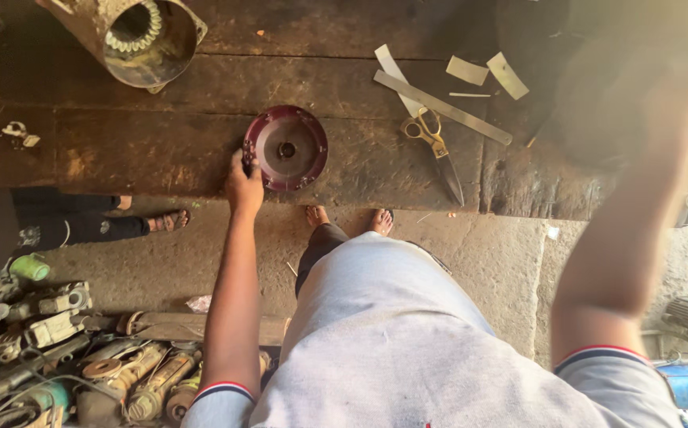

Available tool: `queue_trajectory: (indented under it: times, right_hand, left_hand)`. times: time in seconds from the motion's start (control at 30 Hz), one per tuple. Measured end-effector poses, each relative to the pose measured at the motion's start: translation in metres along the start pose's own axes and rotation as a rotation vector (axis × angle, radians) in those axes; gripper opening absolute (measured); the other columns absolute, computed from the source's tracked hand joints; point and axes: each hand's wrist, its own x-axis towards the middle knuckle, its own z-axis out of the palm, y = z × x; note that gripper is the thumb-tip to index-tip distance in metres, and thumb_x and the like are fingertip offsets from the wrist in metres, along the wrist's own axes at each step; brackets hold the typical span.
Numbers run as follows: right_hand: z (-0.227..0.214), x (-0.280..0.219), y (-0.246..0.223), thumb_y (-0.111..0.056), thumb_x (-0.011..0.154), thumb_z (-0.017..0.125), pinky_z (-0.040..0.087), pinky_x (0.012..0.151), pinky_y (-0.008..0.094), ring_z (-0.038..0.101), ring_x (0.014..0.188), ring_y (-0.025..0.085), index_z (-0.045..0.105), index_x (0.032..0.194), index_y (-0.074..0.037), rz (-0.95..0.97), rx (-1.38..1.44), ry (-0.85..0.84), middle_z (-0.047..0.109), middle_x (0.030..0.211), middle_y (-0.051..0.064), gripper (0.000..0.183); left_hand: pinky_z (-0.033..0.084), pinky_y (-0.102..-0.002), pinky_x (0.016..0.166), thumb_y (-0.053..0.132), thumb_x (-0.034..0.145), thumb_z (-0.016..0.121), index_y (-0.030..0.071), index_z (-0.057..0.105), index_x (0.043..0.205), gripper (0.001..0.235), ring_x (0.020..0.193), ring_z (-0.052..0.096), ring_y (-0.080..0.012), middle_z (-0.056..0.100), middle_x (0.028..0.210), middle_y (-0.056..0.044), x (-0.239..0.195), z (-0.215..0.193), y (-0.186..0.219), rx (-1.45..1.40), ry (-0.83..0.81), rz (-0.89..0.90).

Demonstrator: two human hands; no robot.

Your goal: The person handles several disassembled motor components on a workbench, including a cylindrical stator, circular end plates, and a rotor with wires. They wipe parts with a cloth, align and insert a bolt into an end plate, and tighten it with a wrench and screwdriver.

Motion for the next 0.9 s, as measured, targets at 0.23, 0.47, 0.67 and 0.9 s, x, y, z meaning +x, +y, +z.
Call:
queue_trajectory:
  times: [0.23, 0.47, 0.67, 0.9]
  right_hand:
    - [0.123, -0.121, -0.167, -0.022, 0.07, 0.078, 0.042, 0.108, 0.045, 0.051, 0.13, 0.038, 0.067, 0.12, 0.002, -0.499, -0.304, -0.35, 0.056, 0.138, 0.023, 0.056]
    - [0.19, -0.168, -0.236, -0.029, 0.11, 0.053, 0.014, 0.126, 0.063, 0.022, 0.157, 0.031, 0.04, 0.162, -0.016, -0.546, 0.145, -0.275, 0.029, 0.17, 0.008, 0.055]
    - [0.206, -0.149, -0.174, -0.034, 0.096, 0.049, 0.015, 0.118, 0.067, 0.013, 0.158, 0.039, 0.046, 0.155, -0.02, -0.596, -0.651, -0.387, 0.019, 0.174, 0.01, 0.06]
    - [0.157, -0.138, -0.168, -0.026, 0.107, 0.064, 0.033, 0.119, 0.063, 0.041, 0.147, 0.041, 0.059, 0.144, -0.008, -0.502, 0.109, -0.095, 0.053, 0.156, 0.015, 0.042]
  left_hand:
    - [0.053, -0.048, 0.092, 0.027, 0.102, 0.064, 0.011, 0.058, 0.139, 0.041, 0.111, 0.068, -0.0403, 0.072, 0.119, -0.021, 0.002, -0.005, 0.013, 0.006, -0.026, -0.027]
    - [0.052, -0.048, 0.094, 0.027, 0.103, 0.062, 0.007, 0.057, 0.138, 0.04, 0.112, 0.067, -0.0407, 0.071, 0.123, -0.021, -0.006, -0.008, 0.014, 0.003, -0.007, 0.026]
    - [0.052, -0.045, 0.098, 0.03, 0.103, 0.063, 0.005, 0.055, 0.14, 0.045, 0.116, 0.066, -0.0386, 0.069, 0.126, -0.023, -0.002, 0.004, -0.004, -0.027, -0.034, -0.055]
    - [0.052, -0.041, 0.1, 0.028, 0.099, 0.07, 0.008, 0.054, 0.139, 0.048, 0.116, 0.067, -0.0288, 0.07, 0.126, -0.016, -0.005, 0.006, 0.011, -0.254, 0.0, -0.069]
